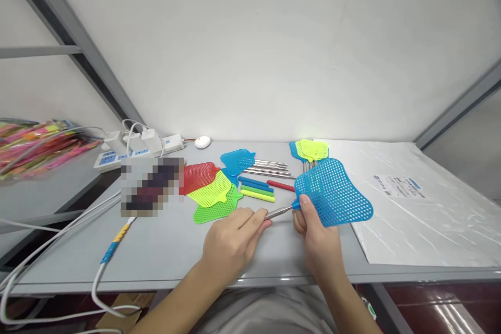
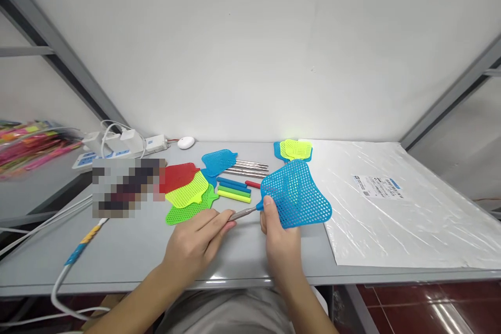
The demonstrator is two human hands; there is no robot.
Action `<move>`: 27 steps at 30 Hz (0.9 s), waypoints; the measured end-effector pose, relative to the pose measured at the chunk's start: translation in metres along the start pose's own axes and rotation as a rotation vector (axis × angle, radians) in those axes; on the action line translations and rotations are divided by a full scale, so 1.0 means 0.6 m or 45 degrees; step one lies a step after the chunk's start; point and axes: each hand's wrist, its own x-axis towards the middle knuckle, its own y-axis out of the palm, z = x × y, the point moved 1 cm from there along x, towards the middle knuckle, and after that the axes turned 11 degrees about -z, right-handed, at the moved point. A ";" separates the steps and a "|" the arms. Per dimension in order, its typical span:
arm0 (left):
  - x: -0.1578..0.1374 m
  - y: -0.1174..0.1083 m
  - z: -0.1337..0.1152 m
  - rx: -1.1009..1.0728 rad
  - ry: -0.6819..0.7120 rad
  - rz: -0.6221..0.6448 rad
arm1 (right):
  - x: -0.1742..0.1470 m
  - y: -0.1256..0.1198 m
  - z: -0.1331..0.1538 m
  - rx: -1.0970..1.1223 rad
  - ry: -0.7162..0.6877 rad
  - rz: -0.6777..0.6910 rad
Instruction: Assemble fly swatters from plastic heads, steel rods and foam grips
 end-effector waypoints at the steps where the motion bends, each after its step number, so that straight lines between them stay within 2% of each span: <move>1: 0.000 -0.001 -0.001 -0.032 -0.037 0.019 | -0.001 0.000 0.000 -0.003 -0.016 0.014; 4: 0.004 -0.006 -0.003 -0.169 -0.171 0.116 | -0.004 -0.002 0.000 -0.006 -0.055 0.035; 7: 0.018 -0.011 -0.007 -0.429 -0.415 0.249 | -0.003 -0.004 0.011 -0.077 -0.114 0.055; 12: 0.054 -0.004 -0.006 -1.195 -1.018 0.572 | 0.027 0.008 0.059 -0.355 -0.273 0.162; 15: 0.080 0.000 0.004 -1.607 -1.245 0.728 | 0.056 0.030 0.089 -0.382 -0.276 0.190; 17: 0.103 -0.001 0.018 -1.747 -1.275 0.775 | 0.076 0.049 0.102 -0.321 -0.241 0.216; 21: 0.156 0.006 0.050 -1.860 -1.172 0.887 | 0.108 0.080 0.098 -0.194 -0.125 0.369; 23: 0.177 0.020 0.063 -1.897 -1.095 0.872 | 0.120 0.085 0.083 -0.212 -0.042 0.430; 27: 0.181 0.061 0.073 -1.989 -1.099 0.979 | 0.137 0.074 0.053 -0.260 0.024 0.499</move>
